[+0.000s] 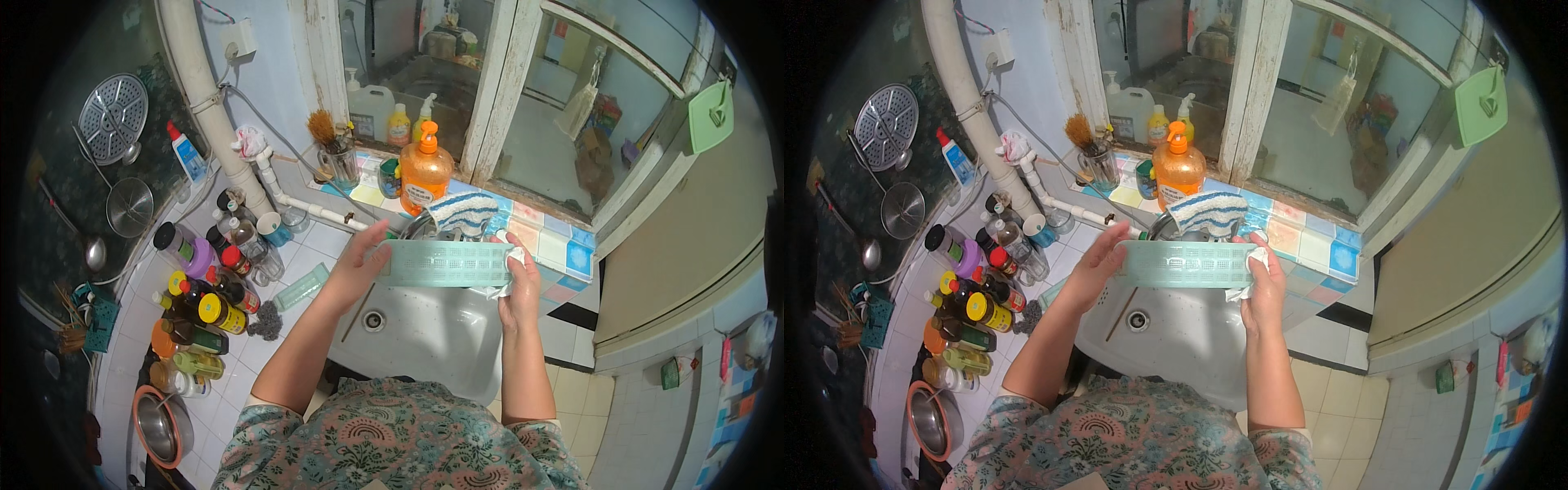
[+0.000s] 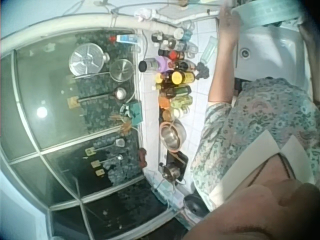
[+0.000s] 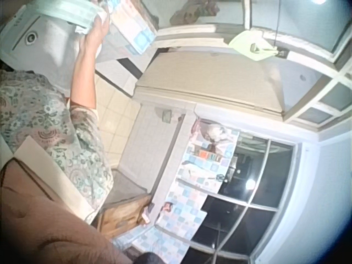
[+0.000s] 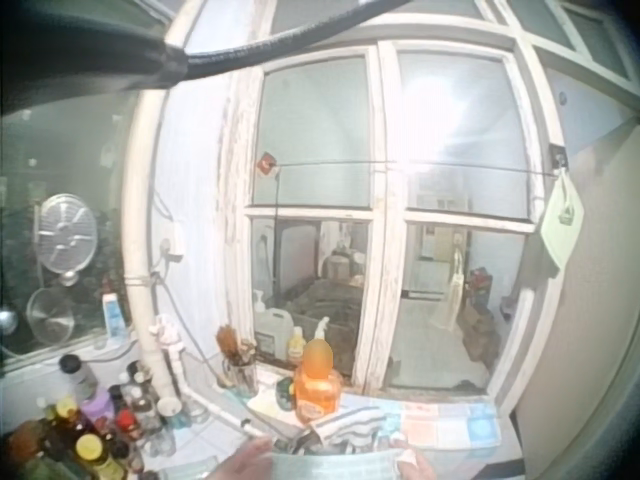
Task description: The person washes a translucent plastic container and its lid in a kitchen sink. They rinse the items under running water, wipe them with a white tissue, and scrub the surfaces with a sponge. The person handles the plastic parts individually, rinsing and wiping them repeatedly before placing them in the sink.
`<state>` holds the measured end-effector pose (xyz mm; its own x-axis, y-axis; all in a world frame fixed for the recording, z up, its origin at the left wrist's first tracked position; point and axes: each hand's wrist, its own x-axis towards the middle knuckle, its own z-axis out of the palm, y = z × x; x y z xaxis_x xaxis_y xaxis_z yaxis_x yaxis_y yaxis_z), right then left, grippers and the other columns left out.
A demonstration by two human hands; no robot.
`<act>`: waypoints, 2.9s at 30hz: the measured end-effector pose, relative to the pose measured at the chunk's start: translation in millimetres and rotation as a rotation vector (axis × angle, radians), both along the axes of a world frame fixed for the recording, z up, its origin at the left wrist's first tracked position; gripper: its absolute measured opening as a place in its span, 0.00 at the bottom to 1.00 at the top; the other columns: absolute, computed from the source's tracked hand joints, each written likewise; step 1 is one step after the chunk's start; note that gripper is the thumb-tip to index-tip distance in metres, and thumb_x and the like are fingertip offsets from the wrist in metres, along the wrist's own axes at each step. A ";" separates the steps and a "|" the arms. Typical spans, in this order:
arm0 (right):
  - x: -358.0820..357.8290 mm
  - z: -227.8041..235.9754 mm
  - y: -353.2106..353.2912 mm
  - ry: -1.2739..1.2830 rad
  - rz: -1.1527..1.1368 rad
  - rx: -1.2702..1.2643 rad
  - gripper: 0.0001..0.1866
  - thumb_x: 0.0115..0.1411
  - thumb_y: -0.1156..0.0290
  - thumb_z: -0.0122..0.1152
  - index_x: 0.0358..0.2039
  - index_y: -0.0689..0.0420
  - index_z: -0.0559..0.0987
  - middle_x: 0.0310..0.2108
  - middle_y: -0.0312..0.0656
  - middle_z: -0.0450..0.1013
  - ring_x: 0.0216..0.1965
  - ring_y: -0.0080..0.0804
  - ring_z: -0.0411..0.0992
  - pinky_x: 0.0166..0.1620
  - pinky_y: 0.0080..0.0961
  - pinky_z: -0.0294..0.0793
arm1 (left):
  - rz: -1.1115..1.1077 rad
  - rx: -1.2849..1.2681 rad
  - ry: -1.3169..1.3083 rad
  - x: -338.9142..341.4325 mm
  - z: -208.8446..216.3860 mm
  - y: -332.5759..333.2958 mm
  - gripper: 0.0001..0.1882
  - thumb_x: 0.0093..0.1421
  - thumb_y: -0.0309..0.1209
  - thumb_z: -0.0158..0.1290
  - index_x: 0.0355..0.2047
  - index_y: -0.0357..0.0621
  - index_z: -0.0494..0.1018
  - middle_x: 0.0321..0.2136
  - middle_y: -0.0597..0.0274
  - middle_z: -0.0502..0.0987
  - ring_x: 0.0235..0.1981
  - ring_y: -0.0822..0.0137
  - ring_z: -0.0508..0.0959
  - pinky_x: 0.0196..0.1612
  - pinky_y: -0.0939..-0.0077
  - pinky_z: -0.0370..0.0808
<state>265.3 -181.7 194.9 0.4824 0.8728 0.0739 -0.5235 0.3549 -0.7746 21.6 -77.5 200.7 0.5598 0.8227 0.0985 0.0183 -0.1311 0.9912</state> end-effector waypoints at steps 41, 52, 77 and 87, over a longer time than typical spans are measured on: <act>-3.2 1.7 -10.9 -1.224 -0.375 -0.294 0.24 0.62 0.70 0.43 0.59 0.56 0.60 0.57 0.49 0.59 0.61 0.43 0.55 0.61 0.38 0.53 | -0.006 -0.299 -0.532 7.4 -31.6 -40.8 0.23 0.66 0.45 0.37 0.49 0.36 0.64 0.42 0.59 0.72 0.43 0.68 0.73 0.47 0.71 0.69; 9.7 17.3 -34.2 -0.018 0.512 0.212 0.27 0.66 0.57 0.38 0.60 0.61 0.55 0.57 0.54 0.59 0.58 0.44 0.60 0.59 0.37 0.62 | -0.050 -0.331 -0.122 9.2 -29.5 -20.4 0.25 0.66 0.46 0.38 0.52 0.37 0.60 0.47 0.58 0.69 0.46 0.67 0.71 0.48 0.72 0.69; 8.1 -16.4 -17.6 -0.144 -0.024 0.179 0.19 0.64 0.57 0.36 0.47 0.57 0.67 0.41 0.43 0.67 0.47 0.35 0.66 0.53 0.33 0.64 | 0.152 -0.436 -0.057 30.7 -49.2 -35.0 0.17 0.63 0.41 0.46 0.43 0.42 0.70 0.33 0.68 0.73 0.32 0.77 0.72 0.33 0.80 0.71; 16.3 -66.8 -11.1 -0.269 -0.207 -0.336 0.17 0.59 0.75 0.42 0.49 0.61 0.68 0.38 0.39 0.71 0.31 0.22 0.67 0.37 0.18 0.67 | -0.115 0.486 0.317 6.3 46.7 -38.2 0.14 0.52 0.27 0.57 0.40 0.42 0.72 0.34 0.64 0.76 0.32 0.70 0.76 0.33 0.75 0.74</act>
